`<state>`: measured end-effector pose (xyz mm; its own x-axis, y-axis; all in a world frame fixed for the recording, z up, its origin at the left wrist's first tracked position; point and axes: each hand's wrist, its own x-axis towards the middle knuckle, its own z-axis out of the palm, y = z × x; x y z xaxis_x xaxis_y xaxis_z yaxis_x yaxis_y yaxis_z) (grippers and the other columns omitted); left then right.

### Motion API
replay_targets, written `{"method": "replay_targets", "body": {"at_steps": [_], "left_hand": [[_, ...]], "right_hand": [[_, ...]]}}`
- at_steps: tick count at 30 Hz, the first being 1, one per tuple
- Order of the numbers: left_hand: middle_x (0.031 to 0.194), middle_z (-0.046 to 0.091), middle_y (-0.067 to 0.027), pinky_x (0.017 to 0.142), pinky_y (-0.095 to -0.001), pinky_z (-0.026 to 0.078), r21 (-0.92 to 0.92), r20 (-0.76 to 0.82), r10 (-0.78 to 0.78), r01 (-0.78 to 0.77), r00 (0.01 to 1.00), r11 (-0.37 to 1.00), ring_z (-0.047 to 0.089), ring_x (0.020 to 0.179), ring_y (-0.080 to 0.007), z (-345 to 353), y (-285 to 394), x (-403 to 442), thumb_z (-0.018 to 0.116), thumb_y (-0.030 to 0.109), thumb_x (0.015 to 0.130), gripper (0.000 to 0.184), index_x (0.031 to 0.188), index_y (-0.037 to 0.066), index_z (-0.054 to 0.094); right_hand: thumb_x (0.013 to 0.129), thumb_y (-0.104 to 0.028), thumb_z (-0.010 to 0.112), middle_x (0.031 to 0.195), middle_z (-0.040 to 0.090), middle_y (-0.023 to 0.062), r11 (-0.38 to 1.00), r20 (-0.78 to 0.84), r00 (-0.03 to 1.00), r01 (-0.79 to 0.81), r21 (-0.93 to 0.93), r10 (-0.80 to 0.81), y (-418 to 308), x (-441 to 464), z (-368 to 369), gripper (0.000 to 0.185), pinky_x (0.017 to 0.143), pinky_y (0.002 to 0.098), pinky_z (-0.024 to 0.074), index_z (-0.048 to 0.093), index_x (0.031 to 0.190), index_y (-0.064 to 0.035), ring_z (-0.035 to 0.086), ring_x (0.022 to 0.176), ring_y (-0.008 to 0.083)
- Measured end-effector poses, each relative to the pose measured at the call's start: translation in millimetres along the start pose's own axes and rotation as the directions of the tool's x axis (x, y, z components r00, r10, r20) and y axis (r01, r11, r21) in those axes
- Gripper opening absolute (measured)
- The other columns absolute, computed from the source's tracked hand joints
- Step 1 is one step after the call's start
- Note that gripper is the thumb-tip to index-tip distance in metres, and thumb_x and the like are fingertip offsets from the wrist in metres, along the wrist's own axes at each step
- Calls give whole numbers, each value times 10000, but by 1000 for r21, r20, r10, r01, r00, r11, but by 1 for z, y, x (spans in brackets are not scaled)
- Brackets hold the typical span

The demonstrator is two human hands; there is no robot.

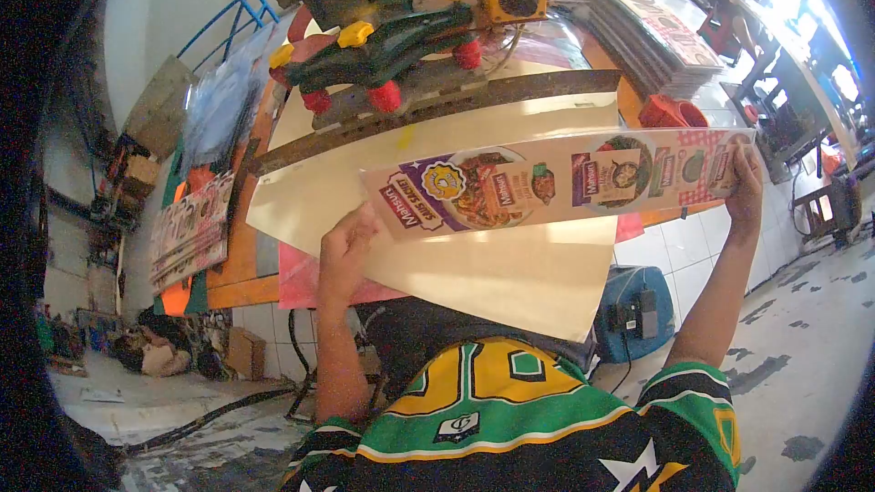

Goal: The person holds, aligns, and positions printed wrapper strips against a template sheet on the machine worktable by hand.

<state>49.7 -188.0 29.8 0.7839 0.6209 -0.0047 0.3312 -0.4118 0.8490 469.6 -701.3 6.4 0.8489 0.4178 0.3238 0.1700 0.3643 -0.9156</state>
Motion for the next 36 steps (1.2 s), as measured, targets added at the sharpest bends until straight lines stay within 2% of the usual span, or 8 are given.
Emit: {"method": "replay_targets", "body": {"at_steps": [6, 13, 19, 25, 29, 31, 32, 36], "left_hand": [[1419, 619, -190, 1069, -325, 440, -357, -354, 236, -364, 905, 860, 664, 1137, -211, 16, 11, 18, 588, 325, 1074, 579, 1530, -11, 467], [1200, 710, -169, 1085, -401, 457, -505, -432, 281, -488, 857, 712, 691, 1109, -262, 3, 24, 32, 563, 245, 1084, 348, 1267, -44, 624], [747, 588, -31, 819, -363, 533, -757, -332, 258, -420, 907, 502, 593, 704, -134, -9, 41, 21, 523, 236, 1106, 283, 976, 5, 621], [681, 496, 40, 728, -303, 497, -601, -272, 274, -385, 922, 700, 449, 601, -65, -33, 26, 9, 541, 248, 1099, 236, 1010, 46, 623], [666, 432, 87, 646, -260, 483, -886, -398, 26, -392, 917, 249, 423, 571, -76, -79, -1, 14, 557, 155, 1067, 102, 1055, 120, 651], [658, 371, 68, 538, -230, 423, -841, -462, -177, -492, 869, -225, 413, 560, -88, -134, -31, 21, 550, 106, 1056, 77, 1069, 123, 625], [659, 359, 58, 503, -225, 382, -775, -593, -162, -614, 789, -153, 385, 552, -83, -188, -93, 13, 544, 99, 1055, 70, 1075, 113, 609], [656, 325, 32, 455, -226, 281, -752, -659, -42, -659, 751, 20, 295, 535, -75, -280, -148, -39, 518, 142, 1082, 84, 1069, 70, 559]], "right_hand": [[1050, -251, 613, 1197, 701, 82, 1000, -25, 1000, -10, 0, 10, 5, -6, 2, 361, 900, 305, 596, 577, 1313, -8, 717, 1056, 154], [1048, -241, 612, 1234, 677, 93, 999, 2, 999, -41, 5, 41, 17, -4, -7, 387, 931, 324, 580, 555, 1350, -5, 696, 1095, 168], [1049, -224, 610, 1229, 669, 102, 998, 26, 1000, -16, 61, 15, 17, 1, 4, 371, 945, 343, 574, 545, 1344, -9, 689, 1105, 182], [1055, -238, 604, 1239, 673, 105, 998, 101, 994, 28, 57, -33, 2, 6, 5, 379, 951, 349, 573, 547, 1348, -5, 687, 1121, 182], [1055, -259, 610, 1255, 669, 121, 998, 126, 991, 55, -5, -54, -8, -2, 15, 421, 970, 377, 565, 533, 1386, -8, 669, 1146, 198], [1056, -270, 612, 1265, 664, 127, 998, 107, 993, 52, -37, -48, -9, -10, -18, 438, 980, 389, 559, 529, 1399, -10, 659, 1162, 211], [1059, -299, 605, 1282, 651, 132, 894, 25, 978, 198, -401, -205, -11, -15, -89, 472, 993, 398, 551, 514, 1421, -10, 647, 1177, 225], [1073, -404, 555, 1348, 602, 148, 992, -177, 977, 110, -67, -120, -63, -31, -106, 578, 1044, 444, 521, 442, 1474, -2, 623, 1216, 275]]}}
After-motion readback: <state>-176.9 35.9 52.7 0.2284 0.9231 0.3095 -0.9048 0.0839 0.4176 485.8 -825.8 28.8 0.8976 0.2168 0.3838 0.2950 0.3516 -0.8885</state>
